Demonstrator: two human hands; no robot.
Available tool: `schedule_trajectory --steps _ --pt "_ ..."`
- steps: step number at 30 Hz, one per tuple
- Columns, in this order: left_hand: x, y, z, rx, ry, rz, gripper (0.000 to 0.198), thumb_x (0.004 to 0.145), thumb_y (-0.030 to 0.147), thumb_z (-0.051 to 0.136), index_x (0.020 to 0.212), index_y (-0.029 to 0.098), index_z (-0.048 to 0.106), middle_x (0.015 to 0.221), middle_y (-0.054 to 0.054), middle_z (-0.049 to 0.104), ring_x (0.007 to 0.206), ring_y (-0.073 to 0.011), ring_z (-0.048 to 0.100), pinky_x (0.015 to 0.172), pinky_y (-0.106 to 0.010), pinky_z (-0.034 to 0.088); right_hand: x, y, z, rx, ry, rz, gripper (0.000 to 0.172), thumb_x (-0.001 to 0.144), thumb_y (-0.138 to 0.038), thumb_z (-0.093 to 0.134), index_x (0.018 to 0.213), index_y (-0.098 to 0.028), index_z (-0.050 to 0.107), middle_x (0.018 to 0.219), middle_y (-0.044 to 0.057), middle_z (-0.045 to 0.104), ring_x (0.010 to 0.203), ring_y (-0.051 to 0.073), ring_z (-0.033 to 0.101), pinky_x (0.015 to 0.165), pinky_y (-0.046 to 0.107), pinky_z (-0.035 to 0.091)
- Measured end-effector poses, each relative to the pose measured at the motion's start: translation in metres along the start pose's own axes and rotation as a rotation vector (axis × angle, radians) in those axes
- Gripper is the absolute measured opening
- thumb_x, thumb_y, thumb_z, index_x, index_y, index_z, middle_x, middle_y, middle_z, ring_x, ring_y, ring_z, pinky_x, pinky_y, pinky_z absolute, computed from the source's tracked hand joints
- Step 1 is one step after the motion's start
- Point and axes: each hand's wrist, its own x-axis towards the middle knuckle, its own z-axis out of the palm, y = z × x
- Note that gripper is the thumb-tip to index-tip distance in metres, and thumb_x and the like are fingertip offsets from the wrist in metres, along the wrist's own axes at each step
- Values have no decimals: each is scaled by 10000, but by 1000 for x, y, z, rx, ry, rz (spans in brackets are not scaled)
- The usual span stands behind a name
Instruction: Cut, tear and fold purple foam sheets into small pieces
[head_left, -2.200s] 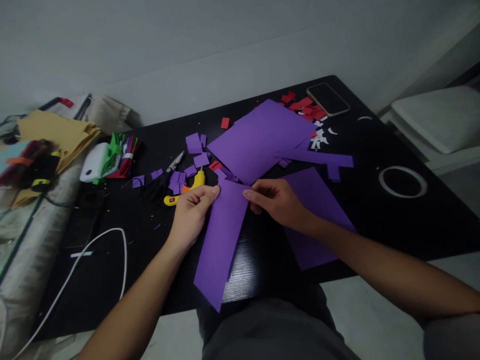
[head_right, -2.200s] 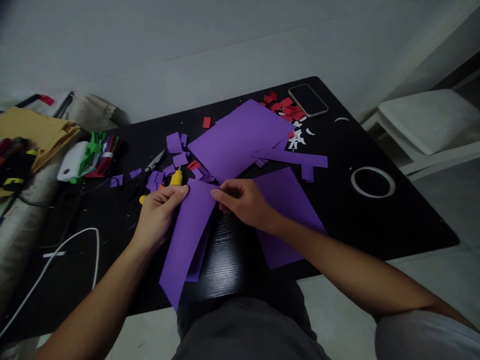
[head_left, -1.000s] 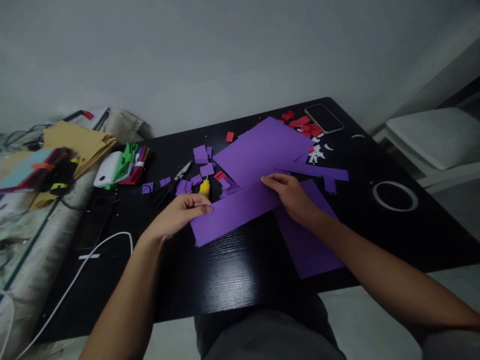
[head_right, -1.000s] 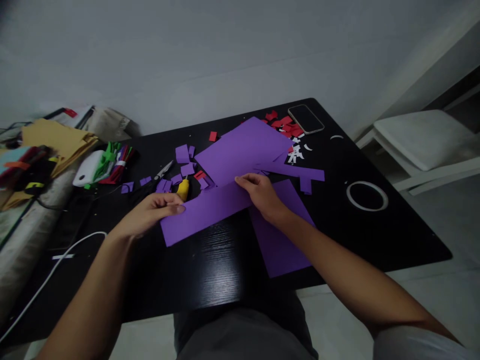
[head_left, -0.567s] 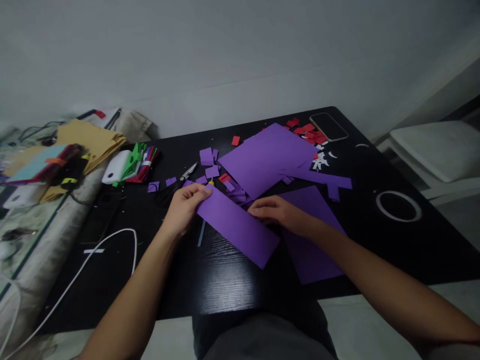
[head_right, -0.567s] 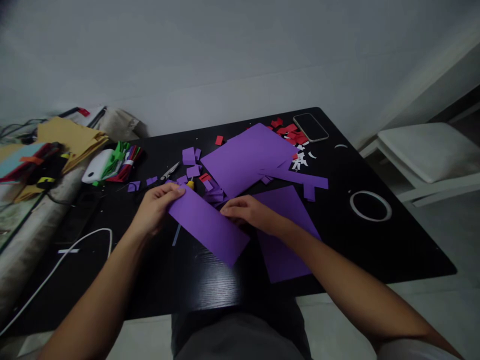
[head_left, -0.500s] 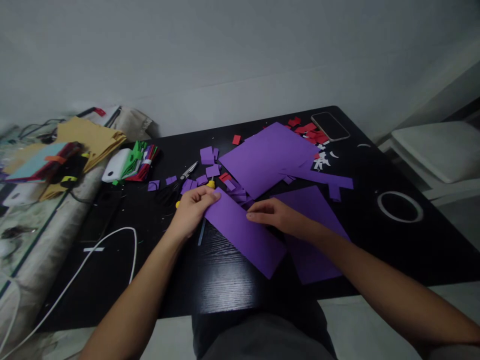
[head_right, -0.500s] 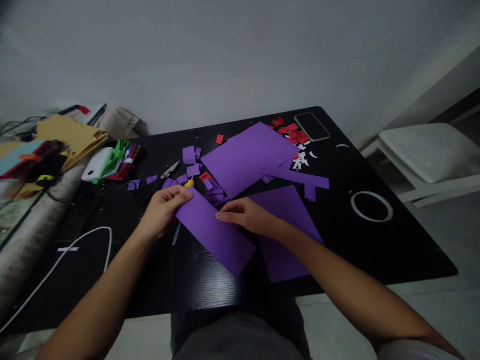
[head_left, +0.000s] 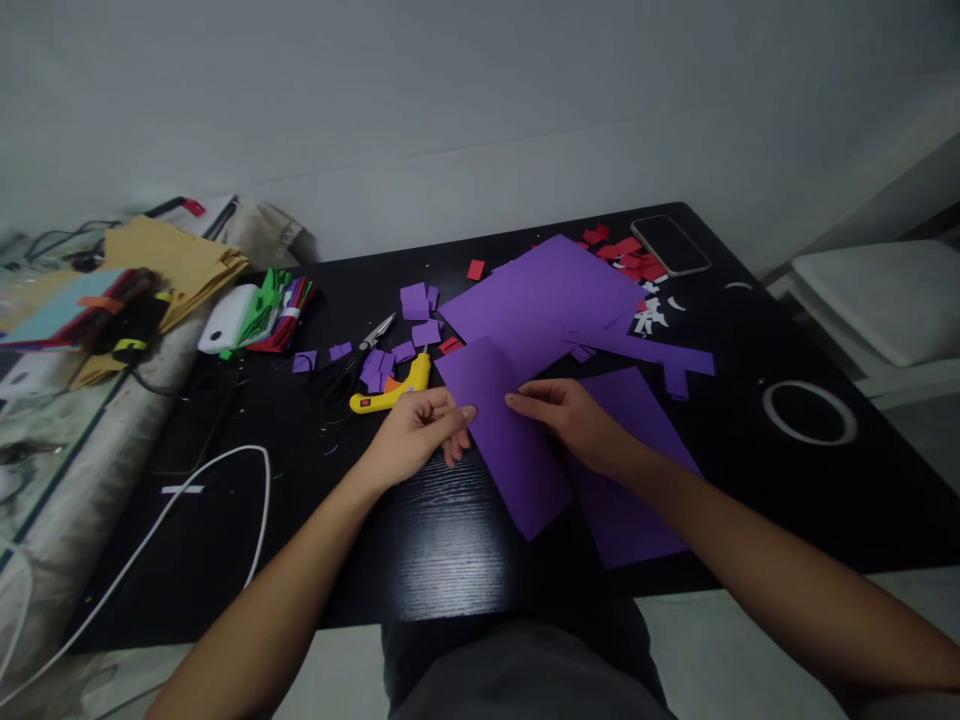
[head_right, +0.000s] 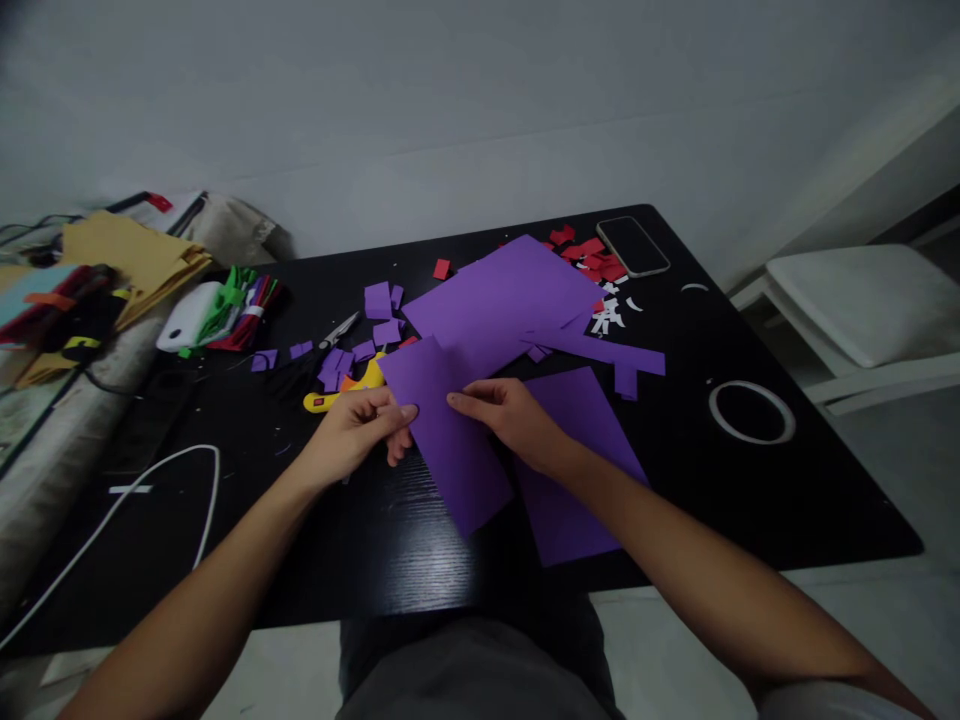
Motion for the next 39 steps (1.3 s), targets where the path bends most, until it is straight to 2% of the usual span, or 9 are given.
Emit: schedule_trajectory --steps 5,13,18,22,25,28,31,36,39 --pt "-1 -3 -1 54 -72 -12 407 864 493 754 696 149 615 603 -21 685 448 -92 604 458 -205 509 6 7 -1 82 47 -20 330 700 -489 873 745 -186 751 704 -20 645 633 122 530 622 279 415" --pt "-1 0 -2 92 -55 11 379 881 459 743 705 146 621 618 -18 690 460 -87 603 470 -201 505 5 10 -1 50 105 -67 325 692 -470 893 778 -176 784 723 -15 686 639 113 545 641 274 433" --pt "-1 0 -3 108 -49 15 377 879 466 740 715 149 620 635 -24 695 469 -96 609 479 -216 514 5 9 -2 71 70 -30 317 732 -487 862 783 -184 781 760 -2 701 678 133 588 677 293 468" --pt "-2 2 -4 123 -52 10 362 869 456 744 714 152 624 642 -27 698 470 -103 606 488 -227 504 7 9 -4 31 93 -34 326 690 -480 889 795 -186 797 777 6 715 696 139 601 688 298 473" --pt "-1 3 -8 116 -24 41 320 852 437 751 748 151 649 642 -30 699 532 -132 642 575 -257 532 5 8 -4 -52 98 -65 308 711 -480 873 809 -194 810 770 4 724 687 139 595 680 298 463" --pt "-1 5 -14 44 112 114 264 846 408 743 919 158 698 715 -11 696 653 -147 664 678 -262 531 2 6 -3 -177 38 -84 271 770 -468 828 810 -201 817 776 9 743 697 146 611 691 302 463" --pt "-2 7 -15 59 191 124 312 822 397 775 1030 172 722 773 3 660 691 -129 611 662 -233 474 0 7 -1 -262 -87 -83 237 782 -445 820 800 -209 816 770 10 758 718 162 643 710 306 474" --pt "-2 3 -8 194 59 9 308 815 445 783 913 158 732 668 21 587 571 -102 472 545 -223 342 -3 10 2 -348 -216 -75 233 797 -441 803 821 -210 822 792 21 783 721 176 659 702 306 478" --pt "-3 3 -8 277 33 22 298 835 449 759 827 153 729 674 6 608 587 -110 477 551 -229 340 -3 10 2 -406 -236 -81 263 817 -461 779 820 -202 823 758 17 769 685 169 636 661 294 457"
